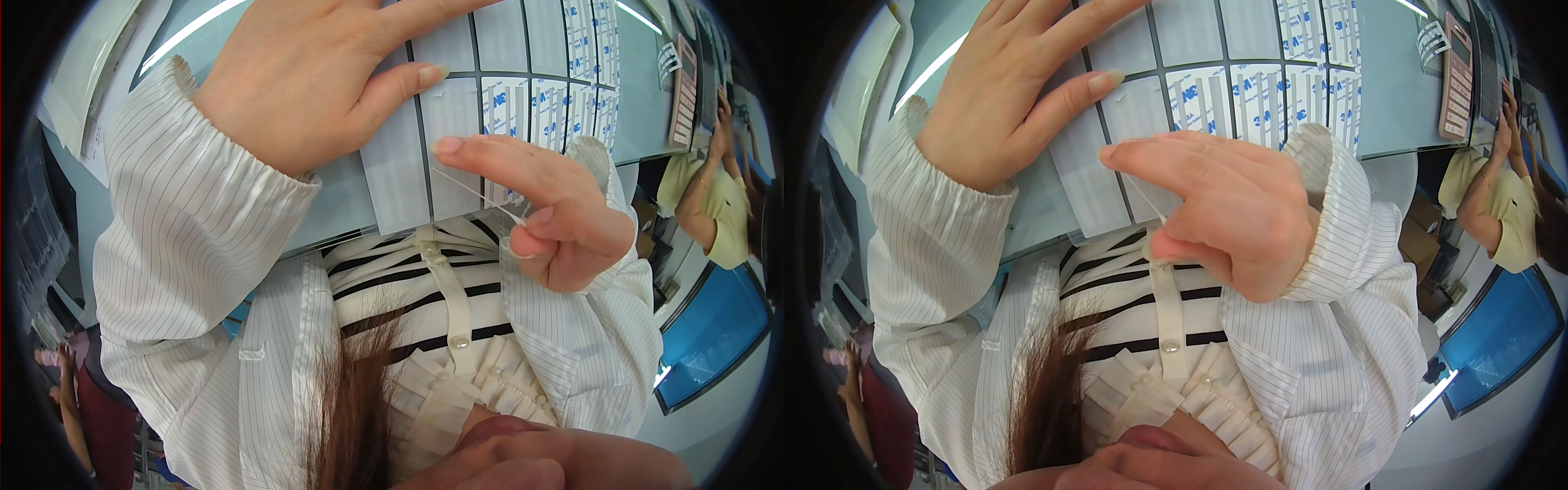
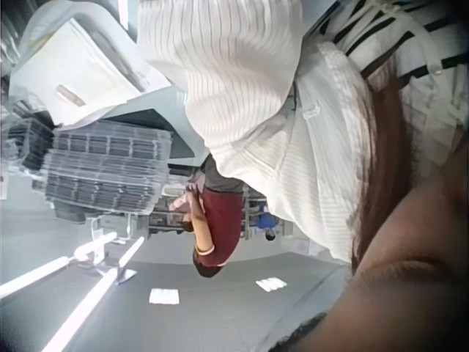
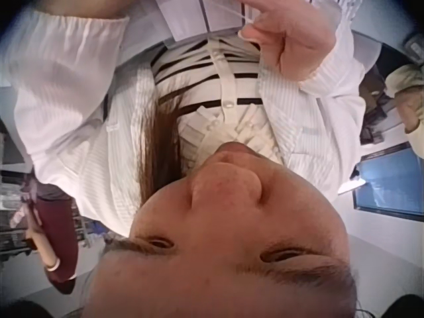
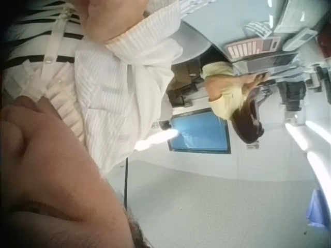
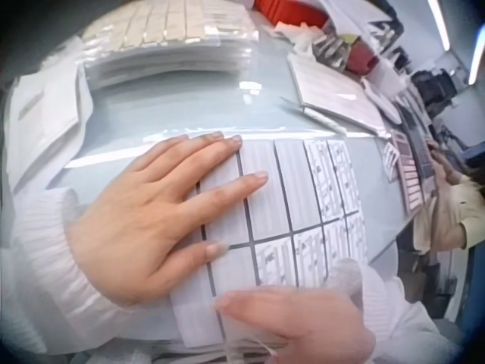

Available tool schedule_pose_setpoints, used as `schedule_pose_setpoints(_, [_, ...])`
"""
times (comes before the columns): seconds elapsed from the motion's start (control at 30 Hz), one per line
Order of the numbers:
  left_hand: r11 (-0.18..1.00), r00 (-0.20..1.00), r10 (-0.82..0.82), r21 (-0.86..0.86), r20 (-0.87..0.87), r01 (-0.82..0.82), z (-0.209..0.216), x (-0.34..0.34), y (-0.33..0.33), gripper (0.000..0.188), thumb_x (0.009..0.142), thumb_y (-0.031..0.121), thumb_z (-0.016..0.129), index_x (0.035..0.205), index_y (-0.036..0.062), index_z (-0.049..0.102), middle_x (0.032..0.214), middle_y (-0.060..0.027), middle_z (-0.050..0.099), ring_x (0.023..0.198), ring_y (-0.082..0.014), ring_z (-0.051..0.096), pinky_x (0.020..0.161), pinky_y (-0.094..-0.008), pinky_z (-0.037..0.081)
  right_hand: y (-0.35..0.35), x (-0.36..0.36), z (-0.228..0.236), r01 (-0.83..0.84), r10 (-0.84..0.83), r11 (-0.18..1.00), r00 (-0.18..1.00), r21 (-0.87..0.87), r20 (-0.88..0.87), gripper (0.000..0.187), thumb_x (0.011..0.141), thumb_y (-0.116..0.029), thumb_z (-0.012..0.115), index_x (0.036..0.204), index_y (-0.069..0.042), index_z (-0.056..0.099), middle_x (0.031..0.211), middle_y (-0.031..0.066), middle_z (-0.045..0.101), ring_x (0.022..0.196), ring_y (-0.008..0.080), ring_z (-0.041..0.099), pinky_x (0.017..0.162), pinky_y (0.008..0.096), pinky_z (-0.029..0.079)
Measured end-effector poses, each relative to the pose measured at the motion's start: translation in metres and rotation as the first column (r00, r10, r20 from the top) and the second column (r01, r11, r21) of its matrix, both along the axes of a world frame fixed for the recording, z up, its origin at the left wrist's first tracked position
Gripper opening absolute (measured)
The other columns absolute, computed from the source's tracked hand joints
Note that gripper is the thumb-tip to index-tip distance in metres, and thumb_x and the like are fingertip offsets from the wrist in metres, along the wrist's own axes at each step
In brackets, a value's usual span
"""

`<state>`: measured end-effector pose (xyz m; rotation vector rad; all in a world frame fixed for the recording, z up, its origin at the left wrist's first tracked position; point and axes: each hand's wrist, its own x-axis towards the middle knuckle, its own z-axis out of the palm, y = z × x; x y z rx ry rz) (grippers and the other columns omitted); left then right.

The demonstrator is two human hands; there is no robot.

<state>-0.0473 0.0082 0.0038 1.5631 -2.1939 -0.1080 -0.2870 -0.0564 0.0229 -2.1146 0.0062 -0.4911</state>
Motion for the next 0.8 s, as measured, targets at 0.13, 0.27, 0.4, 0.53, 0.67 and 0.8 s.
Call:
schedule_pose_setpoints(0.13, [0.999,0.999,0.013,0.049,0.035,-0.015,-0.001,0.011,0.005,0.065,0.092,0.029,0.064,0.153,0.0136,0.048,0.153,-0.026,0.043,0.142,-0.0423,0.042,0.121,-0.0534,0.03,-0.002,0.01,0.004,-0.107,0.112,0.991,0.992,0.085,-0.051,0.029,0.108,-0.019,0.051,0.109,-0.001,0.027,0.104,0.0462,0.064,0.094,0.0536,0.072,0.078,0.0551,0.062])
schedule_pose_setpoints(0.27, [0.999,1.0,0.015,-0.039,0.011,-0.014,-0.006,0.011,0.005,0.064,0.092,0.029,0.063,0.152,0.0129,0.048,0.153,-0.0269,0.043,0.143,-0.0423,0.042,0.121,-0.0533,0.03,0.013,0.004,-0.006,0.062,-0.078,0.955,0.996,0.288,0.043,0.026,0.085,-0.006,0.078,0.084,-0.002,0.052,0.109,0.0297,0.071,0.089,0.0446,0.073,0.071,0.0433,0.061])
schedule_pose_setpoints(0.4, [0.991,0.997,-0.007,0.135,0.072,-0.003,0.01,0.012,0.003,0.063,0.093,0.029,0.064,0.152,0.0122,0.048,0.152,-0.0276,0.044,0.143,-0.0421,0.042,0.121,-0.0533,0.03,0.019,0.007,-0.011,0.073,-0.123,0.966,0.973,0.247,0.193,0.028,0.095,-0.012,0.072,0.095,-0.001,0.046,0.1,0.0341,0.07,0.079,0.0452,0.074,0.062,0.0451,0.061])
schedule_pose_setpoints(0.53, [0.993,0.997,-0.003,0.114,0.08,-0.006,0.008,0.011,0.004,0.064,0.092,0.028,0.064,0.152,0.0118,0.048,0.152,-0.028,0.044,0.143,-0.0422,0.042,0.12,-0.0533,0.03,0.025,0.001,-0.023,0.043,-0.101,0.984,0.934,0.172,0.342,0.033,0.102,-0.018,0.063,0.109,-0.002,0.036,0.089,0.0346,0.069,0.073,0.0456,0.073,0.054,0.0475,0.061])
schedule_pose_setpoints(0.67, [0.997,0.999,-0.02,-0.077,-0.031,0.018,-0.021,0.013,0.0,0.064,0.092,0.028,0.064,0.152,0.0121,0.048,0.152,-0.0281,0.044,0.143,-0.0424,0.041,0.121,-0.0533,0.03,0.03,-0.003,-0.023,0.071,-0.101,0.993,0.915,0.092,0.39,0.032,0.104,-0.019,0.061,0.112,-0.004,0.034,0.085,0.0311,0.069,0.072,0.0439,0.073,0.053,0.0448,0.061])
schedule_pose_setpoints(0.8, [1.0,0.998,-0.001,-0.013,0.065,0.002,0.0,0.011,0.001,0.065,0.092,0.029,0.065,0.152,0.0127,0.047,0.153,-0.0278,0.043,0.144,-0.0425,0.041,0.121,-0.0534,0.03,0.036,-0.008,-0.013,0.132,-0.071,0.986,0.886,-0.102,0.458,0.029,0.103,-0.019,0.064,0.11,-0.003,0.041,0.093,0.0268,0.071,0.069,0.0356,0.073,0.054,0.0359,0.058])
